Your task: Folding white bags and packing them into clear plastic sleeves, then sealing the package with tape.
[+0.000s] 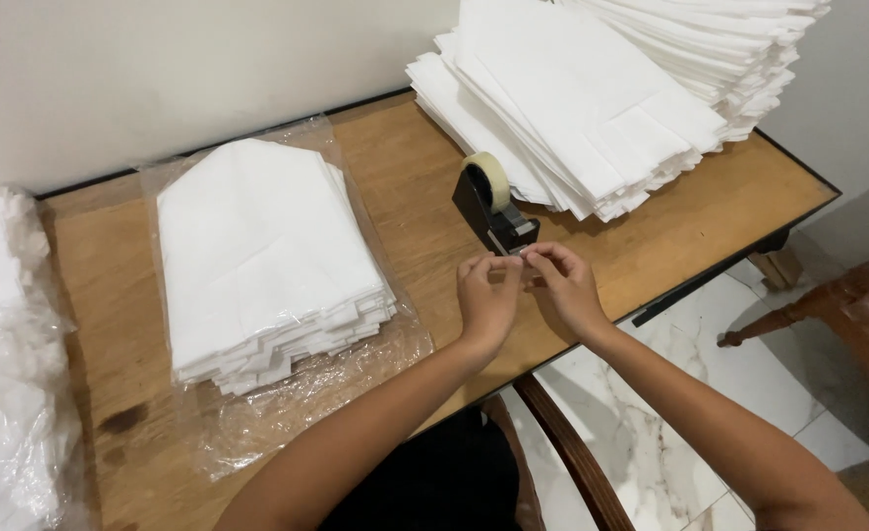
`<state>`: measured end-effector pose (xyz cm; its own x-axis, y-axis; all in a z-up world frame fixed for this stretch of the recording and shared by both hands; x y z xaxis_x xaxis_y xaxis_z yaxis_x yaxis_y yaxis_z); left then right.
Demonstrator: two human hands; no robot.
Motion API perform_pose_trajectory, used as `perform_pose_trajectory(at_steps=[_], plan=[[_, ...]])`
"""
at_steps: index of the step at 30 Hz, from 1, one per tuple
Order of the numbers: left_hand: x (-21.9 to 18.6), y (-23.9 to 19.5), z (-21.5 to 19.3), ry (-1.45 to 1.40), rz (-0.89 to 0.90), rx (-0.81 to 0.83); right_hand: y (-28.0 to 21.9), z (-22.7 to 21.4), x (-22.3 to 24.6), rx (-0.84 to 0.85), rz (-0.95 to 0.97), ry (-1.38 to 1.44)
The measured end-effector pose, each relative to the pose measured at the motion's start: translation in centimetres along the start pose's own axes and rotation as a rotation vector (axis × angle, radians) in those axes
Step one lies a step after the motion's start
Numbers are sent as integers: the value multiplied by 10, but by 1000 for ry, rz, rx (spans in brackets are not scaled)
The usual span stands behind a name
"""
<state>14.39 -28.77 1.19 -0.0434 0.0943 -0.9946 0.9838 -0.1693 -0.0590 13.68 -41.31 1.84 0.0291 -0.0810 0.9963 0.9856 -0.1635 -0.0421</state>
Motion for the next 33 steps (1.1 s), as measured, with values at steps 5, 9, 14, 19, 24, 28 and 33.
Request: perform_pose_trajectory(at_steps=[5, 9, 14, 19, 24, 28, 33], plan=[[-43, -37, -55, 42, 198, -67, -23, 21, 39, 120, -204, -373], [-58, -69, -104, 122, 321, -124, -55, 67, 67, 230, -240, -469], [-57, -110, -160, 117, 293, -232, -59, 102, 81, 349, -251, -415], [-50, -143, -197, 171, 330, -271, -75, 146, 79, 525, -297, -438], [-44, -167, -216, 213, 317, -317, -84, 177, 59, 625, -303, -409], [-37, -174, -230, 210, 287, -344, -93, 194, 59, 641, -326, -390], [-41, -181, -243, -135, 121, -310, -101, 187, 56, 557, -503, -271]])
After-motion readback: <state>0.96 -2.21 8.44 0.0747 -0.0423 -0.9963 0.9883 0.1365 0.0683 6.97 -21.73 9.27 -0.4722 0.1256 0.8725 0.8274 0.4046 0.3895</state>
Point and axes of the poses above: each hand's wrist, its own y-axis towards the middle knuckle, its own z-axis out of the palm, x = y × z, the point moved 5 cm from there along y, towards the middle knuckle, and after that the axes turned 7 degrees about x, right-handed, at the moved point
